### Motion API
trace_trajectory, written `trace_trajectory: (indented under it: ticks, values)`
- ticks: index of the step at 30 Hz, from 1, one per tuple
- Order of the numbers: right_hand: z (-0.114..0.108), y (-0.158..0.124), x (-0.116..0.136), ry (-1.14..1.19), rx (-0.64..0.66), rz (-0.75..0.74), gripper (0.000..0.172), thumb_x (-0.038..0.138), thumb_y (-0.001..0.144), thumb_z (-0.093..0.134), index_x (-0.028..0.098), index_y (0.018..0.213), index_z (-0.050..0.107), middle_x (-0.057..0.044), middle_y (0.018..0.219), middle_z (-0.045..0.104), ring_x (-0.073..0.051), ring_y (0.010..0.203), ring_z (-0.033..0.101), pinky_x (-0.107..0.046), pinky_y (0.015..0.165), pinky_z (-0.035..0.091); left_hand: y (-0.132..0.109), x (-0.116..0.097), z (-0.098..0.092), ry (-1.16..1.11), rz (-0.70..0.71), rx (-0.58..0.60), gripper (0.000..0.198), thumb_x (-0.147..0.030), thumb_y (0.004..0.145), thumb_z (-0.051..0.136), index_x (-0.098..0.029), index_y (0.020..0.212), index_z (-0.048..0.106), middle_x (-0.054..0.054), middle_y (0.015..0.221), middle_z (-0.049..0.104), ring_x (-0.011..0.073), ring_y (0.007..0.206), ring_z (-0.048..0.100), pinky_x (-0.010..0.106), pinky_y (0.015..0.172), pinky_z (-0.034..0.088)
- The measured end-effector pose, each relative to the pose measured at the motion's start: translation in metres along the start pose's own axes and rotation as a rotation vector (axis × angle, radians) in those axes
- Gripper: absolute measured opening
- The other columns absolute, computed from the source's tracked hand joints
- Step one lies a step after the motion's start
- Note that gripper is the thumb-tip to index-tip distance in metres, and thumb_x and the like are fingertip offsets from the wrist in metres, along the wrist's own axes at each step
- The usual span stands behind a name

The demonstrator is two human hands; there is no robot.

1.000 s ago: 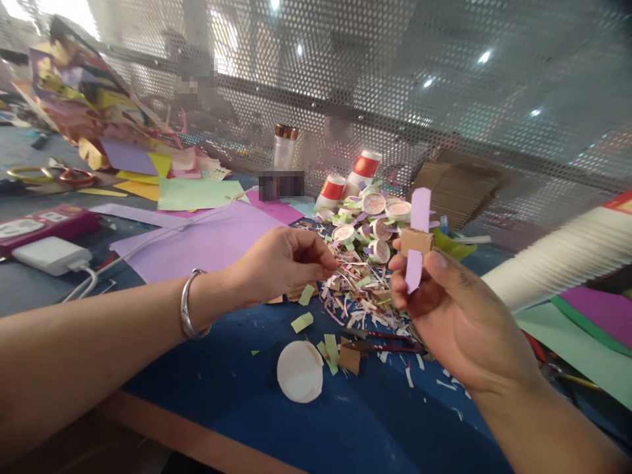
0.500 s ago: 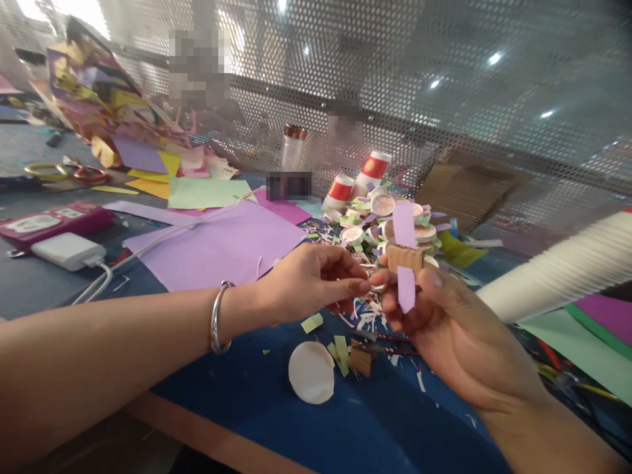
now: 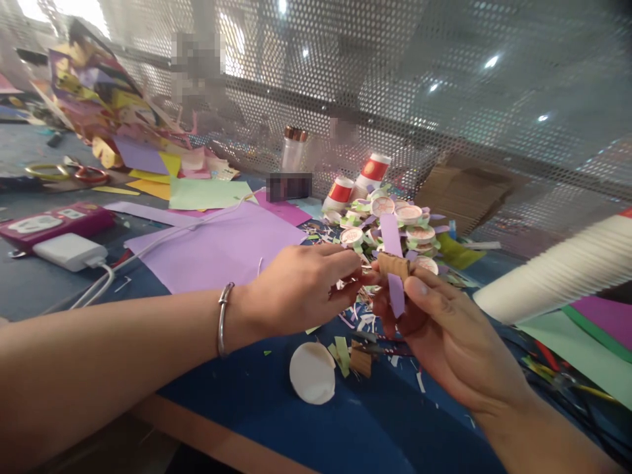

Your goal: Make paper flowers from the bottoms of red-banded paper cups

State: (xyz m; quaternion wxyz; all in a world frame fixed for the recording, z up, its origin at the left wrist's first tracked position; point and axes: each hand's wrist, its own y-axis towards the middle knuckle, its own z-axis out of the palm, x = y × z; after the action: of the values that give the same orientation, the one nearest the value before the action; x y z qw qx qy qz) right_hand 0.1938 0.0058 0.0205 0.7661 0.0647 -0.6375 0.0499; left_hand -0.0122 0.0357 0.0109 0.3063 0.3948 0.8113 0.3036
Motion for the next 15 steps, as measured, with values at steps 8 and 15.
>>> trace_trajectory:
  ticks: [8, 15]
  values:
    - [0.0024, -0.0013, -0.0005, -0.003, 0.05, 0.008, 0.024, 0.038, 0.085, 0.081, 0.031, 0.108, 0.08, -0.001, 0.099, 0.075, -0.011, 0.07, 0.061, -0.016, 0.055, 0.054, 0.0007, -0.002, -0.0047, 0.252, 0.146, 0.089, 0.016, -0.011, 0.092, 0.05, -0.015, 0.085, 0.063, 0.0, 0.072, 0.063, 0.0135, 0.06, 0.058, 0.028, 0.048, 0.036]
    - [0.006, -0.0026, 0.0009, -0.001, 0.087, 0.026, 0.028, 0.04, 0.086, 0.08, 0.029, 0.112, 0.08, -0.003, 0.092, 0.075, -0.012, 0.071, 0.063, -0.017, 0.055, 0.053, 0.0001, 0.0024, -0.0021, 0.201, 0.137, 0.065, 0.012, -0.012, 0.087, 0.053, -0.019, 0.083, 0.062, -0.001, 0.072, 0.06, 0.0124, 0.059, 0.053, 0.027, 0.047, 0.029]
